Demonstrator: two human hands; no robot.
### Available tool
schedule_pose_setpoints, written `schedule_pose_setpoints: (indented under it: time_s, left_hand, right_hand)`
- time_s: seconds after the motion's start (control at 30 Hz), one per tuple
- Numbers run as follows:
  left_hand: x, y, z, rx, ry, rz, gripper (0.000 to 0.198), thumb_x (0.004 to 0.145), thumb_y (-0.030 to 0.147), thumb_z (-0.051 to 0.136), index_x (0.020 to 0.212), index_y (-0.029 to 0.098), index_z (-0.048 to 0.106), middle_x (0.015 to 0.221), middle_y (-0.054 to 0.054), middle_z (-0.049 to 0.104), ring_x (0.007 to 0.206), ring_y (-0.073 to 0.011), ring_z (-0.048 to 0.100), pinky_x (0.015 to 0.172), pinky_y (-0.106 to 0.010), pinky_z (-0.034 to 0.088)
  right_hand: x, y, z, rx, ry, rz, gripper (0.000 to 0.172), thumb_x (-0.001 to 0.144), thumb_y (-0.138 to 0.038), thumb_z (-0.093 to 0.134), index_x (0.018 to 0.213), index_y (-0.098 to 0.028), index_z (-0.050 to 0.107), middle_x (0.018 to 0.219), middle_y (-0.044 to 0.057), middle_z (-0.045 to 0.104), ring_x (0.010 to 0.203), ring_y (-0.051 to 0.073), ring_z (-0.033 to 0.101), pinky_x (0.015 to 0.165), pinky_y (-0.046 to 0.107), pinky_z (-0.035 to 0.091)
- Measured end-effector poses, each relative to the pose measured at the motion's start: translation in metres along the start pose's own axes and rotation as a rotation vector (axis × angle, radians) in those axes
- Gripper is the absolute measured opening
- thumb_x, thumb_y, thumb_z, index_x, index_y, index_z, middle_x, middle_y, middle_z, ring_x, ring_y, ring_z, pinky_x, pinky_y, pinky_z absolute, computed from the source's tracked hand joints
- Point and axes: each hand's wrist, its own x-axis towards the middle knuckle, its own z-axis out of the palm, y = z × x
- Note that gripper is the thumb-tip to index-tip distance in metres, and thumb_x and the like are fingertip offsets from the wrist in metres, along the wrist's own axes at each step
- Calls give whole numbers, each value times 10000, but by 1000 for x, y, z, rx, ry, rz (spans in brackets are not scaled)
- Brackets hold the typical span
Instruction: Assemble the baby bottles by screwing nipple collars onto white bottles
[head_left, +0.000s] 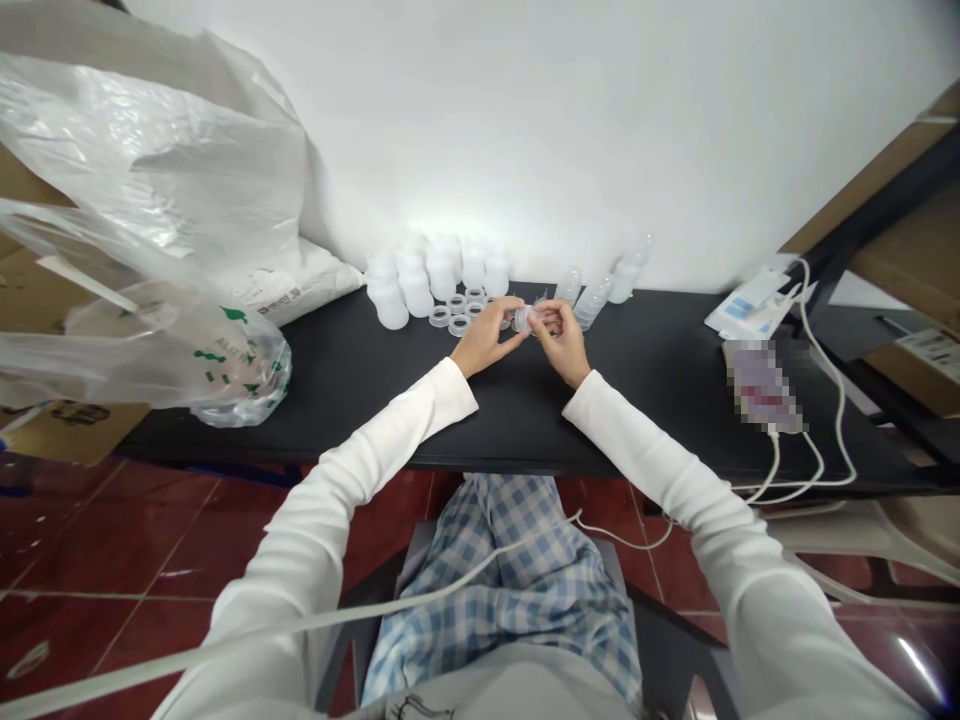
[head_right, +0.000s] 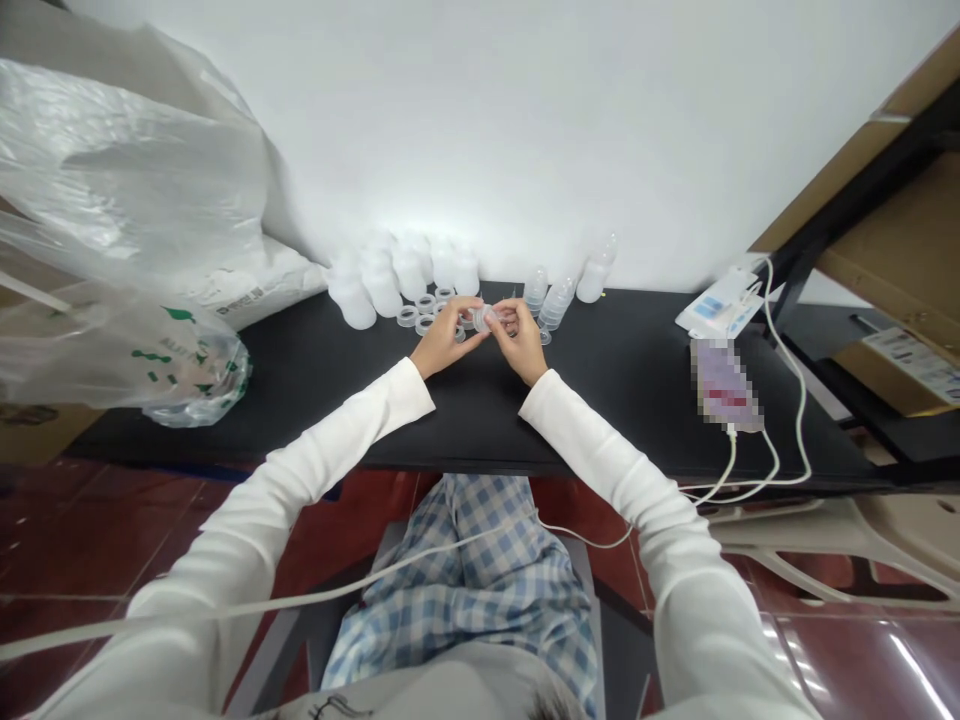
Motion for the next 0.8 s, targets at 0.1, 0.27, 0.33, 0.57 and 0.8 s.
schedule_pose_setpoints:
  time_s: [0.1,0.27,0.33,0.57,0.8]
  left_hand:
    - [-1,-3,-1,10,-31,19,449,967,392,599,1355,191,495,1326,-163,610,1229,-252,611,1054,-422,508]
    - [-3,-7,-2,31,-87,43,471,998,402,548,1413,188,485,1407,-175,593,1377,-268,539,1164,-464,434]
    - [-3,-7,-2,30,-96,45,485,1011,426,515,1428,181,478,1428,-180,586,1389,-271,535,1173,-474,424]
    - [-6,-6,-13,101,16,52,503,1054,463,327,1433,166,472,1453,-193,578,1401,-268,533,1188,-474,402]
    - [-6,-41,-44,474,800,-511,649,982,302,486,1547,163,197,1576,-263,332,1568,-343,257,1236,-625,255]
  right_hand:
    - [-1,1,3,69,-27,41,524,866,-747,577,1038,-255,524,1042,63,620,930,185,635,725,314,582]
    - [-1,6,6,168,-54,75,554,835,-769,605,1026,-256,521,949,36,602,760,154,621,668,323,586]
    - [-1,9,6,196,-61,71,548,836,-759,616,1030,-255,518,919,21,590,713,141,614,659,319,584]
    - [-1,7,3,22,-58,-82,364,922,-593,603,1038,-251,552,1032,59,592,873,183,626,787,374,605]
    - [-4,-4,-7,-319,-324,-320,234,957,-305,540,1179,-243,583,1072,101,598,960,238,610,907,478,583]
